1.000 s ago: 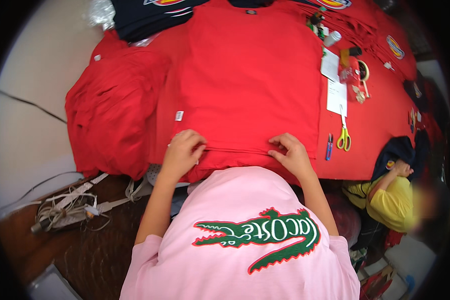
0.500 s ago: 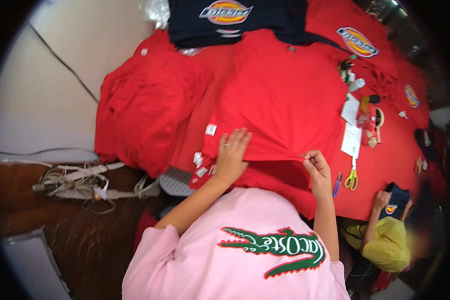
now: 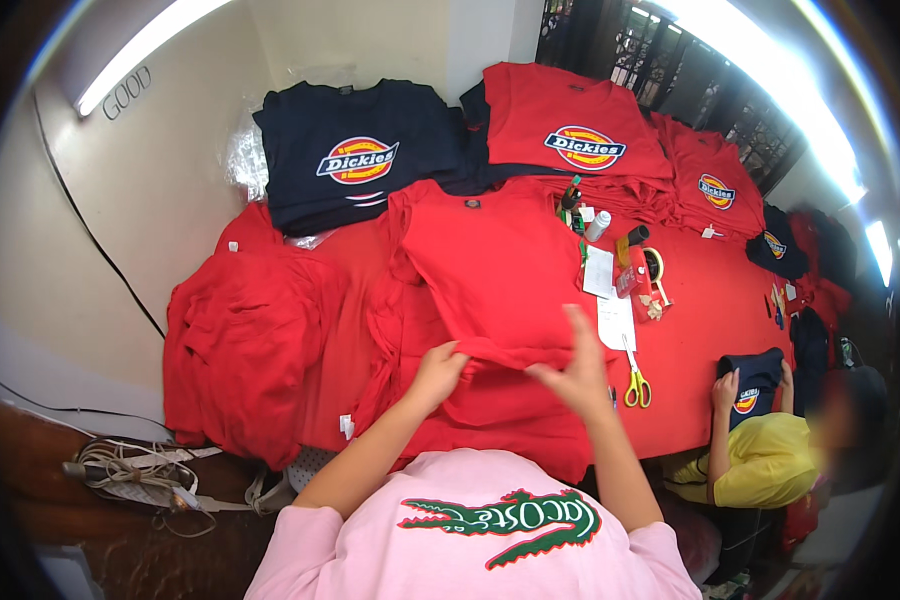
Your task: The person folds red shirts by hand at a table, using a thread nipper to trim loose threads and stacking the finished shirts.
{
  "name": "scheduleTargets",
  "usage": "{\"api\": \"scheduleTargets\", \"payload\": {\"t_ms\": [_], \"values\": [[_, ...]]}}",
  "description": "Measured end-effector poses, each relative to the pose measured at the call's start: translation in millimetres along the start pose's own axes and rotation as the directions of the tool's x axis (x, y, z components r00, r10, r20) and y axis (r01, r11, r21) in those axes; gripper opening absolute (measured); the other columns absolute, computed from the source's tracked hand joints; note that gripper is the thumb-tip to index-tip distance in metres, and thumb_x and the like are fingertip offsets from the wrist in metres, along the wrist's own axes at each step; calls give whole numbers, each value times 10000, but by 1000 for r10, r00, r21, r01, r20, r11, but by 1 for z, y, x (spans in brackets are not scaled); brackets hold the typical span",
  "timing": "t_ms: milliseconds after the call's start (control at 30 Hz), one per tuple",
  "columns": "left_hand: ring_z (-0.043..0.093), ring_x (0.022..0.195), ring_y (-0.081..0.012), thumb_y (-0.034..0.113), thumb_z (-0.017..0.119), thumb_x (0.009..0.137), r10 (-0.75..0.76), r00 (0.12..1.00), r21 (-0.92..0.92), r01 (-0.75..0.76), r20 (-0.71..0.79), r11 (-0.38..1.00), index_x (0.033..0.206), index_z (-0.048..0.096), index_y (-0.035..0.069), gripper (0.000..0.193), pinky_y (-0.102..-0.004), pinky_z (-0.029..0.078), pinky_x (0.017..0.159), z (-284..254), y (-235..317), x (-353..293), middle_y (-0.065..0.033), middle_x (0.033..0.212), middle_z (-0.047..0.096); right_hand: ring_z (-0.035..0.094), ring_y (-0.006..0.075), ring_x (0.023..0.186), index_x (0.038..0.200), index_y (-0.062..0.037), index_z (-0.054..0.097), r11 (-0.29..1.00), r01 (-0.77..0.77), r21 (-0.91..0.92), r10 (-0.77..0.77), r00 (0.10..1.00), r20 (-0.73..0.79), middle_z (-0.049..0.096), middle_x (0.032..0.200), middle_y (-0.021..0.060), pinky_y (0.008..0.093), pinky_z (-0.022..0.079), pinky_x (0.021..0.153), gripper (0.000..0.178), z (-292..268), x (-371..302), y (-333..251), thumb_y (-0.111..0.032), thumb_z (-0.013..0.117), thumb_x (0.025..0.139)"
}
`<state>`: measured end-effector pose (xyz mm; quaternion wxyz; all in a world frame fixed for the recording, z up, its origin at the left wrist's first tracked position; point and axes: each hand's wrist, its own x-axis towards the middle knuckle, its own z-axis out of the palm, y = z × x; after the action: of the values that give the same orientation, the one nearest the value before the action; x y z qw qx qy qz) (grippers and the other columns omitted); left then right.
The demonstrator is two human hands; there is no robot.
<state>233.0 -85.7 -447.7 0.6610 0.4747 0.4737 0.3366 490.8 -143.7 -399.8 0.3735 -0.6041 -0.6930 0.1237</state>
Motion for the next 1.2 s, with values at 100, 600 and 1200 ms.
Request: {"api": "scheduleTargets", "payload": {"t_ms": [100, 600, 1200], "values": [[690, 1004, -123, 138, 556, 1035, -72, 960, -138, 112, 271, 984, 1204, 734, -31, 298, -276, 528, 876, 28, 60, -6, -62, 1115, 759, 361, 425, 1531, 1666, -93, 266, 979, 24, -203, -20, 1000, 20, 286, 1690, 267, 563, 334, 1201, 1121, 35, 17, -25, -317, 888, 760], [566, 1386, -257, 11, 914, 718, 369, 928, 637, -320, 60, 701, 1639, 293, 12, 1111, -388, 489, 1134, -88, 54, -25, -156, 1524, 563, 738, 241, 1080, 1188, -16, 737, 29, -724, 689, 86, 688, 720, 771, 1137, 107, 430, 557, 1017, 335, -7, 63, -88, -259, 642, 978], [680, 1196, -351, 283, 899, 822, 397, 679, -228, -329, 618, 917, 1313, 658, -3, 617, -413, 541, 1035, -51, 201, -152, -242, 1283, 698, 706, 192, 928, 984, 3, 761, 592, -257, 764, -65, 929, 364, 759, 977, 78, 335, 557, 845, 175, -79, 41, -26, 59, 610, 917]]}}
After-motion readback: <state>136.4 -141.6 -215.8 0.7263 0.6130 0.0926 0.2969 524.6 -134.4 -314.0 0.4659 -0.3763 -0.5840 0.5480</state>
